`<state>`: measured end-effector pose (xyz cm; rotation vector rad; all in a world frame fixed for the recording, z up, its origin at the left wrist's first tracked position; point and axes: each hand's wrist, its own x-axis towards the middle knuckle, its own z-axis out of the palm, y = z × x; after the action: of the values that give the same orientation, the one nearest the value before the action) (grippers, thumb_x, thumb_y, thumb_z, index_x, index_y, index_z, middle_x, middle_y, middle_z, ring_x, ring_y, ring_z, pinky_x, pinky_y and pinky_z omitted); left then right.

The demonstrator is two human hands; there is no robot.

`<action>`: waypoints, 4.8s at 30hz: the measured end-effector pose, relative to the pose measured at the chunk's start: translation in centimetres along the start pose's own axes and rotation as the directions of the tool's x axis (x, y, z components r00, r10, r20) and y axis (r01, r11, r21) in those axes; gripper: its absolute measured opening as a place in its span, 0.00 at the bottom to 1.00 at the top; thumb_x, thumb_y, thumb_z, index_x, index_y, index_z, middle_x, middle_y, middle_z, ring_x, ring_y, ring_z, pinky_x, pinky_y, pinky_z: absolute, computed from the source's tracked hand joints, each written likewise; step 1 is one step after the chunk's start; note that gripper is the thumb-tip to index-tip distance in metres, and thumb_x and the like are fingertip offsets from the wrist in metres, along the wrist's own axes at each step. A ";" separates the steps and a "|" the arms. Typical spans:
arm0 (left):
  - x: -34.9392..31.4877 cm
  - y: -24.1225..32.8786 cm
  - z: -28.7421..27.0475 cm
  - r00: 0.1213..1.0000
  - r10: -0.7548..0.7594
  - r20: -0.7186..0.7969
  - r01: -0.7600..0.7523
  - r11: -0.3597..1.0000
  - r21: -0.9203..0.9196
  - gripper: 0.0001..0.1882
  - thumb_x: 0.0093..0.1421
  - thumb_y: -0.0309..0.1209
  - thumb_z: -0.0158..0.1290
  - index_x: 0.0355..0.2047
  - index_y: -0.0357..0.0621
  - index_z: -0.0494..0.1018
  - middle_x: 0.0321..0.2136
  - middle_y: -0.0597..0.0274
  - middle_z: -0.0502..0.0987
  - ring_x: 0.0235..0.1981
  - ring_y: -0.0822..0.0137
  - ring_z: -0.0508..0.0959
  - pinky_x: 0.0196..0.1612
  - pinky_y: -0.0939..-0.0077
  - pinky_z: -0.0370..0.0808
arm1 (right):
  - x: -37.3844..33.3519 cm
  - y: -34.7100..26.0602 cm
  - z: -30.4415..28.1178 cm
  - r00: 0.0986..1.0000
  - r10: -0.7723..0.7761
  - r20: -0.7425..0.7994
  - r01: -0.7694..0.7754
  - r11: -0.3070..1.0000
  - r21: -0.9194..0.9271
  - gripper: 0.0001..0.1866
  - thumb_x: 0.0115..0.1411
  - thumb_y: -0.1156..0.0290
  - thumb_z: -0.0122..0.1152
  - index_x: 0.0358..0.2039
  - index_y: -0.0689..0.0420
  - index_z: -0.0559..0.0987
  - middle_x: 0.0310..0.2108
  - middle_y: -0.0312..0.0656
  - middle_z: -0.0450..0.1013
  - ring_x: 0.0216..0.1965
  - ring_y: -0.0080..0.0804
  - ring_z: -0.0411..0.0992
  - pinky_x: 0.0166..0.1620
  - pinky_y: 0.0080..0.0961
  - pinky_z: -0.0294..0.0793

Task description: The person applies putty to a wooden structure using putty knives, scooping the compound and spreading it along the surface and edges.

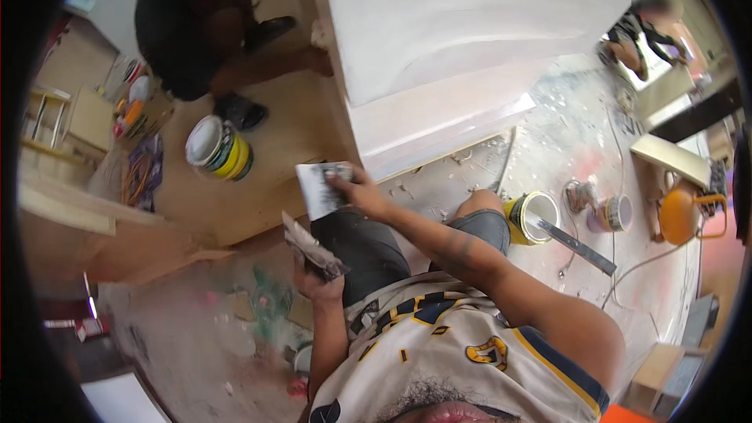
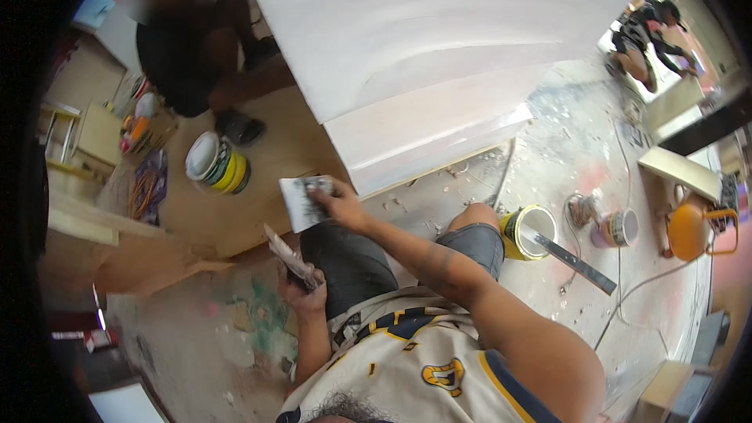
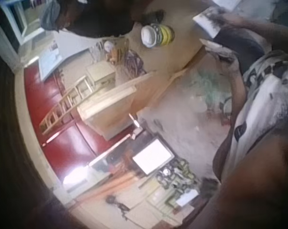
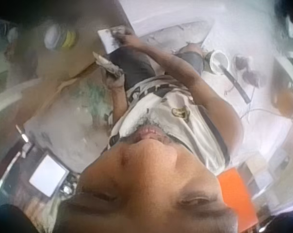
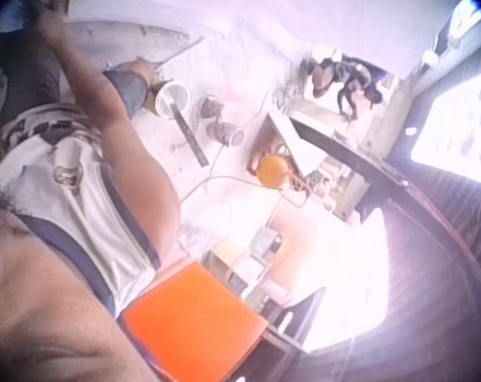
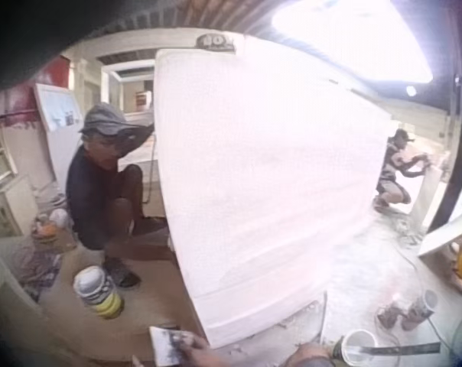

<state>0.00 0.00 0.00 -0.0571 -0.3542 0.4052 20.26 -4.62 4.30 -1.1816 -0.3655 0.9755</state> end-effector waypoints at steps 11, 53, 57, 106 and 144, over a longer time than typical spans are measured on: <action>6.3 -9.3 7.4 0.757 0.508 -0.411 0.069 0.563 0.823 0.22 0.71 0.43 0.47 0.56 0.39 0.67 0.51 0.62 0.75 0.52 0.65 0.75 0.56 0.64 0.74 | -20.0 -7.0 -9.1 0.926 -0.247 -0.287 0.268 0.963 0.035 0.12 0.62 0.74 0.65 0.45 0.63 0.77 0.34 0.36 0.78 0.32 0.18 0.75 0.35 0.17 0.75; 12.4 -19.4 3.9 0.899 -0.351 0.264 -0.422 -0.526 0.738 0.27 0.58 0.17 0.44 0.58 0.43 0.71 0.55 0.41 0.74 0.54 0.45 0.77 0.55 0.59 0.75 | -21.6 -11.8 -17.1 0.972 -0.032 -0.231 0.198 0.635 0.747 0.11 0.67 0.71 0.52 0.48 0.59 0.72 0.36 0.37 0.78 0.36 0.26 0.79 0.37 0.24 0.80; 9.8 -17.4 2.0 0.955 -0.288 0.077 -0.236 -0.573 0.785 0.20 0.63 0.19 0.43 0.54 0.39 0.73 0.48 0.40 0.77 0.50 0.46 0.79 0.52 0.61 0.75 | -19.5 -17.9 -21.6 0.661 -0.396 -0.637 0.624 0.761 0.175 0.19 0.67 0.70 0.53 0.56 0.62 0.70 0.39 0.41 0.77 0.41 0.29 0.77 0.43 0.28 0.78; 5.6 -14.2 -5.5 0.815 0.297 -0.497 0.532 -0.044 0.846 0.21 0.74 0.41 0.40 0.45 0.31 0.69 0.38 0.60 0.73 0.40 0.69 0.69 0.48 0.73 0.67 | -11.1 -33.9 -38.1 -0.053 -0.798 -0.601 0.235 0.575 -0.784 0.16 0.64 0.74 0.55 0.51 0.58 0.78 0.41 0.50 0.80 0.43 0.31 0.77 0.49 0.27 0.72; 18.6 -21.6 -2.1 0.536 -0.717 -0.445 0.791 0.610 -0.030 0.16 0.71 0.39 0.44 0.45 0.41 0.75 0.37 0.55 0.81 0.33 0.62 0.84 0.28 0.74 0.85 | -19.6 -19.6 -19.5 0.465 -0.846 0.263 0.641 0.116 -0.759 0.34 0.48 0.88 0.55 0.59 0.57 0.71 0.57 0.49 0.68 0.58 0.51 0.66 0.59 0.39 0.66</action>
<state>24.82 -12.49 6.83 0.1884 0.1145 -0.4712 31.64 -33.01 19.02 -1.5928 -1.1844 -0.3960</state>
